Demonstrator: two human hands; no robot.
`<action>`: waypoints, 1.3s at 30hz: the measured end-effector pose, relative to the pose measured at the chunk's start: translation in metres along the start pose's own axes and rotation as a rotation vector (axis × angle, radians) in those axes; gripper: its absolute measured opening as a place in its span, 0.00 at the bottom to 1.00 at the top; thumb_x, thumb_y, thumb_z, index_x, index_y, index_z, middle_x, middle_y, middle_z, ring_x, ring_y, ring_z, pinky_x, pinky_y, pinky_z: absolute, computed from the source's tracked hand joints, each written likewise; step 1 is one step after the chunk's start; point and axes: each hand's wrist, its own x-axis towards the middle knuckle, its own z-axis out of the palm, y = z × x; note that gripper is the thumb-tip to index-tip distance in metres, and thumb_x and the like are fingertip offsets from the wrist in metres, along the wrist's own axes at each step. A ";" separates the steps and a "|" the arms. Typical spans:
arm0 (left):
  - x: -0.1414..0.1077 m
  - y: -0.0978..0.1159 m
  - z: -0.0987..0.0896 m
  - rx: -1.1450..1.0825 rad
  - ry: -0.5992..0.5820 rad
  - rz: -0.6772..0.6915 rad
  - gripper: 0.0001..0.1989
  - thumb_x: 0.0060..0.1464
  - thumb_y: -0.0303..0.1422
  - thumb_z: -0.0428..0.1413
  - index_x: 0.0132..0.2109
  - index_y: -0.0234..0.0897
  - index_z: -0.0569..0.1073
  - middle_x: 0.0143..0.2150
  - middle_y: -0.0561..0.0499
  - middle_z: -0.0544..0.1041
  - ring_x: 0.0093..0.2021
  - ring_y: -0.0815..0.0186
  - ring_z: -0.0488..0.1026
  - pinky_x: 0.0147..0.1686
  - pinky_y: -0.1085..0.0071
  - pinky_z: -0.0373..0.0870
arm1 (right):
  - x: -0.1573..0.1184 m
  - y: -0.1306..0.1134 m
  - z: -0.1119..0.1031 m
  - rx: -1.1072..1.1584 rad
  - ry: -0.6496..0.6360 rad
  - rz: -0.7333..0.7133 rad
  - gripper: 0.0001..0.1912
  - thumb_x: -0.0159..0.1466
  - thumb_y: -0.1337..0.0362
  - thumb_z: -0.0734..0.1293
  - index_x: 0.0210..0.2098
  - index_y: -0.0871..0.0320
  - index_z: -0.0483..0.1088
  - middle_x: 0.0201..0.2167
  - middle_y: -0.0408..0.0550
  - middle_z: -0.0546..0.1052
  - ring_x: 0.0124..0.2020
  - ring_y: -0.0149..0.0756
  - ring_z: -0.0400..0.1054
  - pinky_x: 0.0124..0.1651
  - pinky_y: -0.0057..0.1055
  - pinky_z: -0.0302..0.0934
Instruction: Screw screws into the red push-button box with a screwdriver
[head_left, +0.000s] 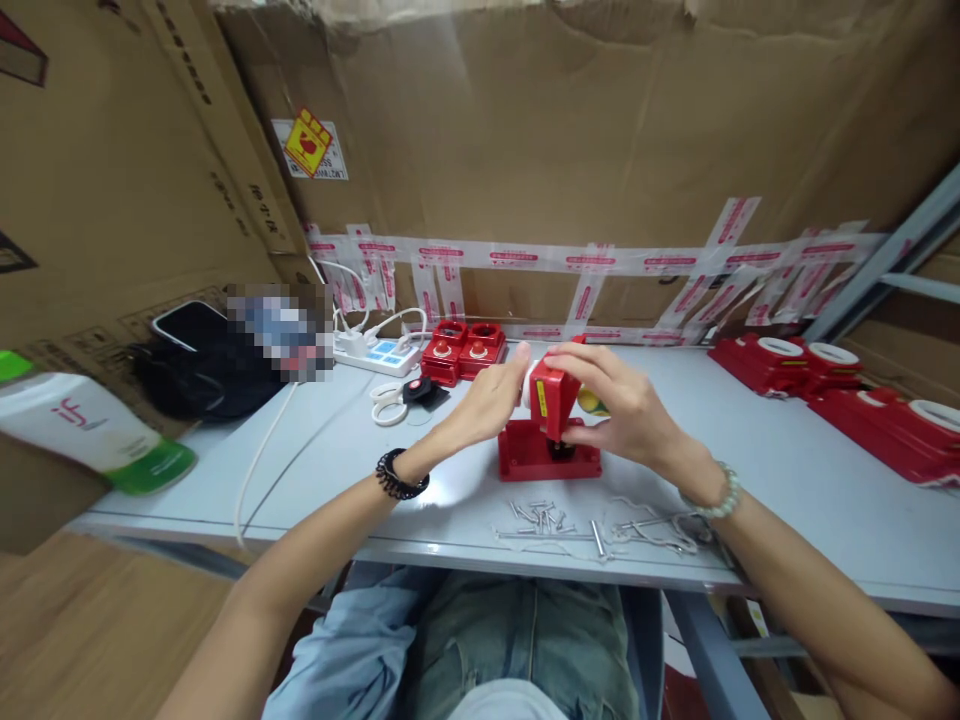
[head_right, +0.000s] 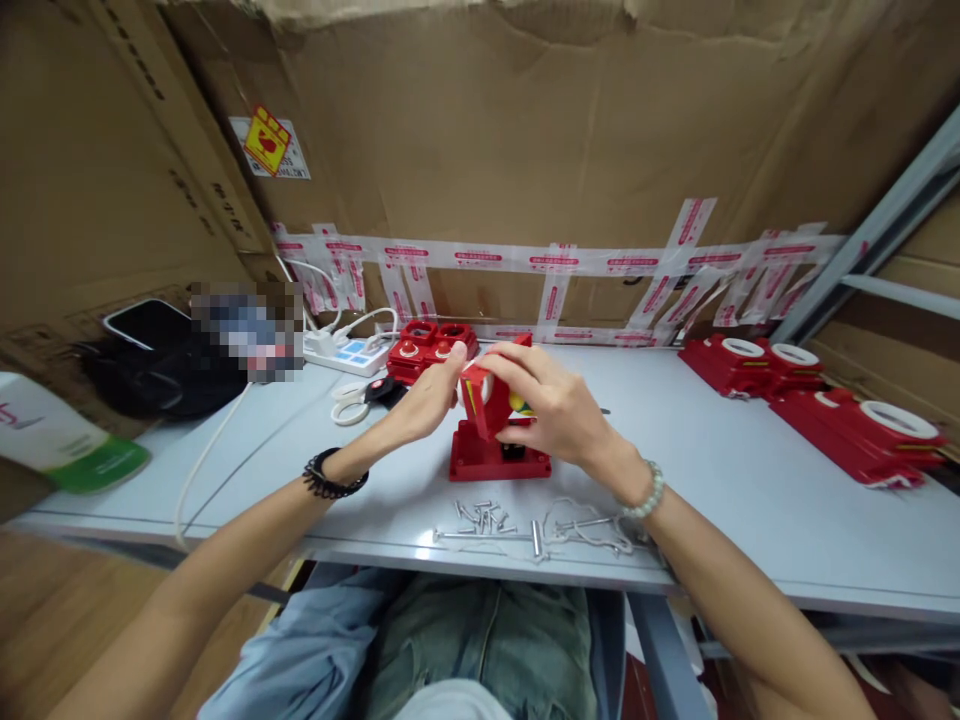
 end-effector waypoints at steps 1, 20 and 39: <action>-0.001 0.000 -0.003 0.006 0.020 0.066 0.28 0.66 0.53 0.38 0.42 0.35 0.72 0.41 0.44 0.76 0.42 0.59 0.73 0.45 0.60 0.70 | 0.000 0.000 0.001 0.040 0.019 0.019 0.32 0.56 0.61 0.74 0.57 0.55 0.62 0.51 0.56 0.75 0.49 0.46 0.73 0.45 0.40 0.72; -0.010 0.002 -0.009 0.135 -0.004 0.289 0.18 0.66 0.44 0.47 0.54 0.38 0.65 0.46 0.46 0.74 0.44 0.63 0.72 0.44 0.63 0.71 | -0.005 0.010 0.004 0.144 0.033 0.117 0.40 0.51 0.52 0.77 0.58 0.54 0.61 0.51 0.55 0.76 0.48 0.46 0.73 0.48 0.42 0.71; -0.011 0.002 -0.009 0.281 0.073 0.689 0.25 0.59 0.40 0.55 0.61 0.39 0.62 0.63 0.39 0.64 0.62 0.52 0.64 0.54 0.55 0.69 | -0.006 0.015 0.000 0.207 0.090 0.122 0.44 0.47 0.51 0.79 0.58 0.53 0.60 0.53 0.55 0.75 0.53 0.47 0.72 0.53 0.42 0.69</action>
